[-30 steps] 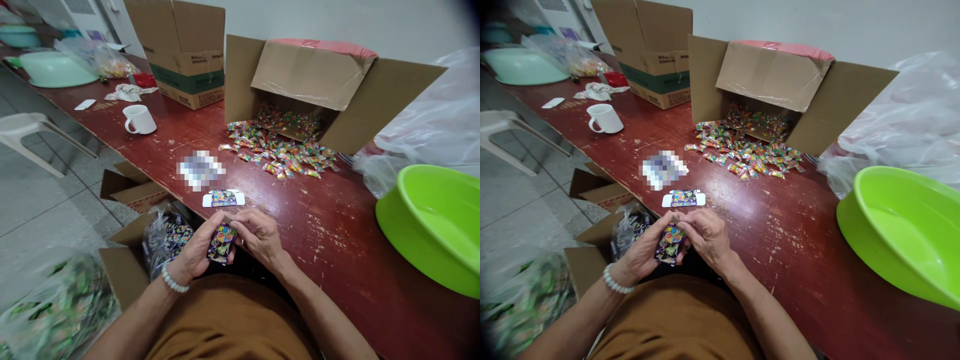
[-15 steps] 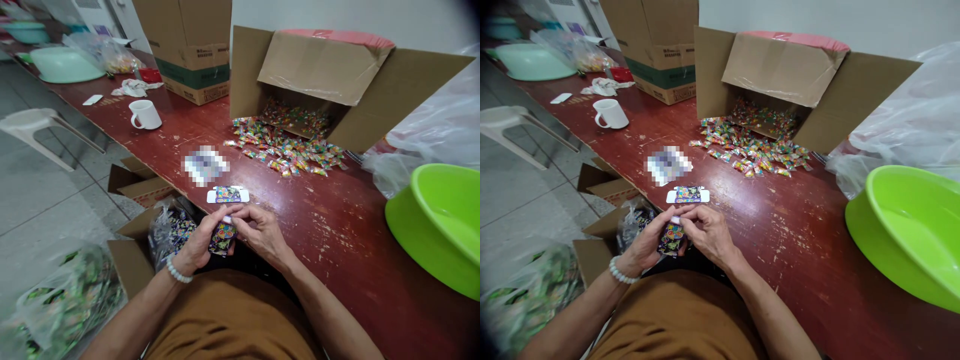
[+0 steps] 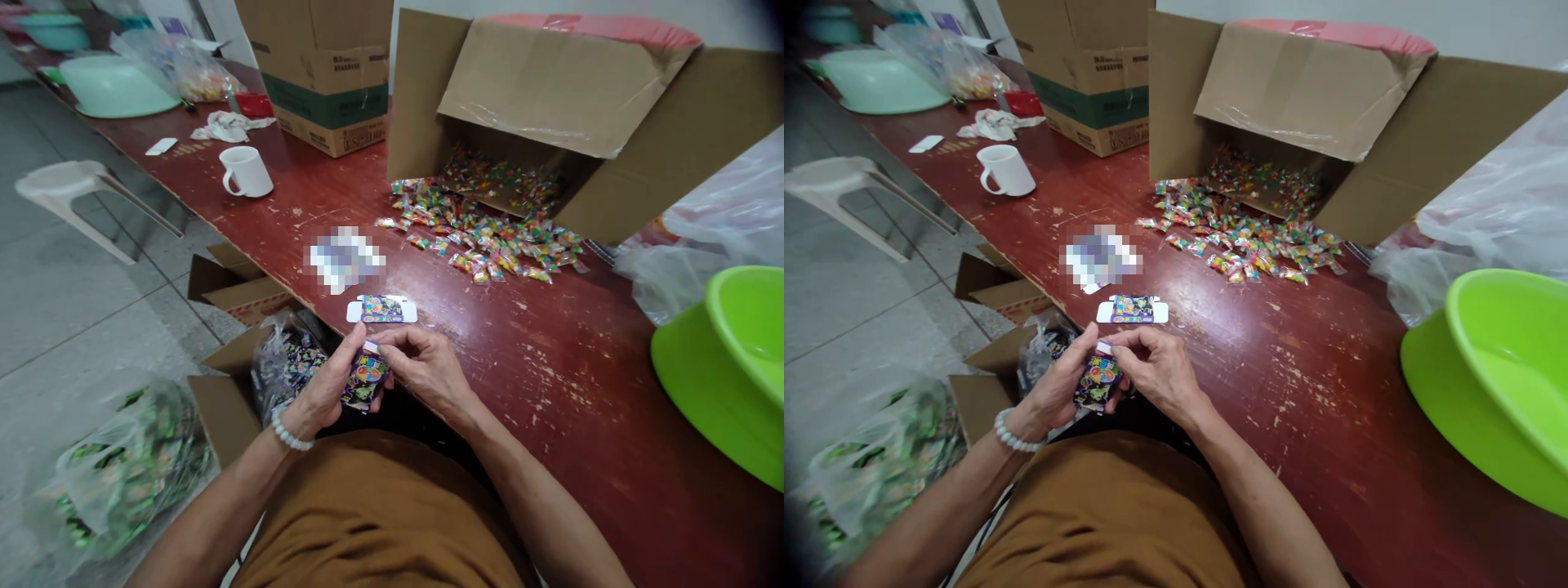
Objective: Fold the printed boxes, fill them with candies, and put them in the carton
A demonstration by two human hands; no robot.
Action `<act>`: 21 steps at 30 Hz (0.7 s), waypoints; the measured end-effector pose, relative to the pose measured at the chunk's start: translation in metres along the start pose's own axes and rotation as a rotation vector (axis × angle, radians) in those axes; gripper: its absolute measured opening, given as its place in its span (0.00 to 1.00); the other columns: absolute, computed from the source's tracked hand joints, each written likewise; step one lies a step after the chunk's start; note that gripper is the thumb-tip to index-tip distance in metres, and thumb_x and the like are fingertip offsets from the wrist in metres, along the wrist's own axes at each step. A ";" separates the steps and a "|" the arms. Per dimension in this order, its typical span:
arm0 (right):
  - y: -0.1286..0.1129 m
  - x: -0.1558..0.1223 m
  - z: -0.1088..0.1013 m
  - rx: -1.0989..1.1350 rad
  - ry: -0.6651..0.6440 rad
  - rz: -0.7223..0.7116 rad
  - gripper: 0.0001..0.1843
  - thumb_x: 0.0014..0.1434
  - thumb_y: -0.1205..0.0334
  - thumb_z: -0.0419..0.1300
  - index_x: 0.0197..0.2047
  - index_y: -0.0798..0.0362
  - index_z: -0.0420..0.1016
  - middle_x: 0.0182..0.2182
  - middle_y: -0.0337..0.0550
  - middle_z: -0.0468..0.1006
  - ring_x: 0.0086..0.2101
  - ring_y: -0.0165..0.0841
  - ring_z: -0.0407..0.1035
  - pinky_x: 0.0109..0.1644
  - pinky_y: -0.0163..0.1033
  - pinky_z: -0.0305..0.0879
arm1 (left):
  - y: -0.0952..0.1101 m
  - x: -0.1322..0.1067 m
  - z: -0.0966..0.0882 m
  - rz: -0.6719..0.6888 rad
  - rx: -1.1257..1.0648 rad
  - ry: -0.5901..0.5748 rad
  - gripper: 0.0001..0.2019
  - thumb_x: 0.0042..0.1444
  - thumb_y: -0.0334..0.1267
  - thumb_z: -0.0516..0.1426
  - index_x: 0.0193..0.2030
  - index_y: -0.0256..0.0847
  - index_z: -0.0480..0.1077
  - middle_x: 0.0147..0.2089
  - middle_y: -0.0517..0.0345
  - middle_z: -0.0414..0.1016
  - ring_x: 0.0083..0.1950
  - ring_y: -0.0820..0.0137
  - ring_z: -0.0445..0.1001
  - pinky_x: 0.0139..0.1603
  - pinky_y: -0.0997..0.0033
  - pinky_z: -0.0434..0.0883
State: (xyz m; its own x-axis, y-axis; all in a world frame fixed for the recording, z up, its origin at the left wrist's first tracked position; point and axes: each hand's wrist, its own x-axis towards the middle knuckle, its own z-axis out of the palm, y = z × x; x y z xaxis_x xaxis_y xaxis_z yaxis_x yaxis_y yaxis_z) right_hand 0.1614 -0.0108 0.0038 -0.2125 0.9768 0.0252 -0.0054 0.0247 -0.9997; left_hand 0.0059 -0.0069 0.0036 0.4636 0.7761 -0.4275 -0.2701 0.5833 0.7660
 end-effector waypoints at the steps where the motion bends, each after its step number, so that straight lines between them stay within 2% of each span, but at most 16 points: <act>1: 0.000 0.000 -0.001 0.014 -0.005 0.030 0.08 0.61 0.58 0.63 0.38 0.53 0.80 0.28 0.40 0.81 0.20 0.27 0.72 0.24 0.32 0.69 | -0.001 0.000 0.000 -0.016 0.002 -0.006 0.35 0.61 0.66 0.49 0.57 0.35 0.74 0.25 0.52 0.77 0.17 0.71 0.71 0.15 0.76 0.67; 3: 0.001 -0.001 -0.001 0.029 0.010 0.051 0.09 0.60 0.58 0.64 0.38 0.54 0.81 0.25 0.39 0.81 0.20 0.27 0.72 0.24 0.32 0.69 | -0.003 0.002 -0.001 -0.016 0.018 -0.001 0.35 0.60 0.67 0.50 0.50 0.34 0.76 0.24 0.52 0.77 0.17 0.71 0.71 0.15 0.76 0.66; 6: 0.003 -0.003 0.000 0.027 0.056 0.004 0.08 0.60 0.59 0.64 0.36 0.53 0.81 0.24 0.39 0.81 0.19 0.27 0.72 0.23 0.31 0.69 | -0.006 0.003 -0.001 0.012 0.048 0.010 0.33 0.58 0.68 0.51 0.38 0.34 0.76 0.24 0.52 0.77 0.16 0.72 0.70 0.15 0.76 0.66; 11: 0.002 -0.002 0.000 0.052 -0.005 0.055 0.10 0.61 0.55 0.64 0.36 0.53 0.80 0.28 0.41 0.82 0.19 0.27 0.71 0.22 0.33 0.68 | -0.006 0.001 -0.005 0.031 0.098 -0.017 0.36 0.57 0.70 0.50 0.41 0.35 0.77 0.25 0.51 0.77 0.18 0.71 0.71 0.15 0.76 0.65; 13: 0.000 -0.002 -0.001 -0.008 -0.029 -0.007 0.10 0.62 0.56 0.63 0.35 0.53 0.79 0.34 0.43 0.83 0.20 0.26 0.71 0.24 0.35 0.70 | -0.004 0.000 -0.007 0.015 0.077 -0.011 0.34 0.59 0.67 0.51 0.42 0.34 0.77 0.24 0.52 0.77 0.18 0.71 0.72 0.15 0.75 0.66; 16: 0.000 -0.005 0.000 -0.189 -0.039 -0.242 0.08 0.64 0.60 0.61 0.34 0.51 0.78 0.42 0.45 0.83 0.33 0.32 0.77 0.42 0.43 0.75 | -0.002 0.000 -0.008 0.008 -0.019 0.016 0.24 0.60 0.56 0.55 0.46 0.34 0.77 0.24 0.55 0.77 0.18 0.70 0.72 0.16 0.73 0.69; 18: 0.003 -0.007 0.004 -0.285 -0.034 -0.370 0.05 0.65 0.61 0.61 0.39 0.49 0.78 0.46 0.46 0.81 0.47 0.37 0.75 0.55 0.49 0.70 | 0.001 0.001 -0.008 0.032 -0.078 0.026 0.19 0.57 0.48 0.58 0.48 0.35 0.76 0.27 0.56 0.78 0.19 0.70 0.73 0.17 0.72 0.71; 19: 0.005 -0.008 0.007 -0.313 -0.043 -0.399 0.05 0.65 0.61 0.61 0.44 0.48 0.78 0.47 0.46 0.80 0.51 0.39 0.72 0.58 0.51 0.68 | 0.003 0.001 -0.009 0.058 -0.097 0.036 0.18 0.56 0.45 0.59 0.48 0.35 0.76 0.30 0.55 0.80 0.20 0.71 0.73 0.19 0.72 0.72; 21: 0.012 -0.009 0.011 -0.337 -0.070 -0.400 0.13 0.64 0.60 0.62 0.52 0.47 0.74 0.52 0.48 0.76 0.55 0.40 0.69 0.59 0.51 0.66 | 0.007 0.000 -0.013 0.143 -0.095 0.087 0.18 0.54 0.42 0.60 0.48 0.35 0.76 0.34 0.54 0.81 0.24 0.71 0.75 0.24 0.73 0.74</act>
State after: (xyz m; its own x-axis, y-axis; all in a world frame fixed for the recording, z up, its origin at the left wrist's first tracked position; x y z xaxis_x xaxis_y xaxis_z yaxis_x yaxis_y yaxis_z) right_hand 0.1527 -0.0215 -0.0082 -0.3232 0.8608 0.3930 0.2129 0.4708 -0.8561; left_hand -0.0068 0.0005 0.0025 0.3411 0.8681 -0.3607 -0.4086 0.4825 0.7748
